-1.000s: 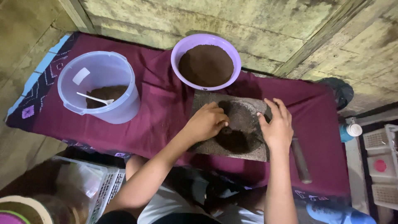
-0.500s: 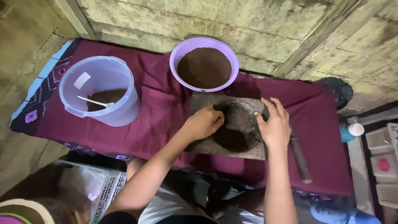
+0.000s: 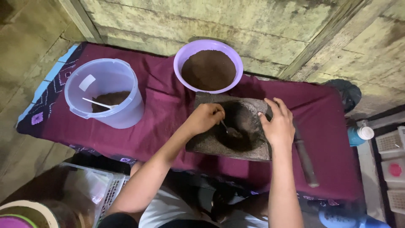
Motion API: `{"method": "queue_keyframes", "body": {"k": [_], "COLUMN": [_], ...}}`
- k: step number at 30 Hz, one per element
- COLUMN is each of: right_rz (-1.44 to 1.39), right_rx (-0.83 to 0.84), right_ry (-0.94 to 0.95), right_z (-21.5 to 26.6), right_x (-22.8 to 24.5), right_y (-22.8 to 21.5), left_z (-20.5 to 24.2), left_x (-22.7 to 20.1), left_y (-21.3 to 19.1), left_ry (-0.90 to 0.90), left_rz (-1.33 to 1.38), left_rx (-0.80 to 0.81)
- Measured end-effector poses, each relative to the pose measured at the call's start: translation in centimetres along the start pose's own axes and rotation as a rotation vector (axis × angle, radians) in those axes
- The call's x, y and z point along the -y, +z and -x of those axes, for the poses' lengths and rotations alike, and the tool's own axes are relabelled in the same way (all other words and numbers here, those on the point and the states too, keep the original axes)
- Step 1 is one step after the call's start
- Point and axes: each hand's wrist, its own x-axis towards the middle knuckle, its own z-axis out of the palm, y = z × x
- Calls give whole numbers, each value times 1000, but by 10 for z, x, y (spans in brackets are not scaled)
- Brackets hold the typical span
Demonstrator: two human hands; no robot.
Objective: Grinding a dark powder in a stone mortar and transferring it between containers using a spoon.
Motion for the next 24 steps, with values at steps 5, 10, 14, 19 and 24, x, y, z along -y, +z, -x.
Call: {"method": "queue_keyframes", "body": {"k": [5, 10, 14, 19, 24], "right_rz": [-5, -9, -21, -5, 7], "right_rx": [23, 25, -36, -113, -140], "right_ry": [-10, -21, -82, -156, -165], "right_z": [0, -3, -3, -12, -25], "right_x": [0, -1, -8, -20, -31], "right_y": [-2, -1, 6, 21, 31], "left_z": [4, 6, 8, 16, 24], "left_x": [3, 5, 11, 0, 0], "left_y": [-5, -12, -13, -18, -21], "left_ry": [34, 41, 48, 13, 27], "left_rz": [144, 188, 196, 152, 75], "left_rx": [-123, -183, -239, -306, -365]}}
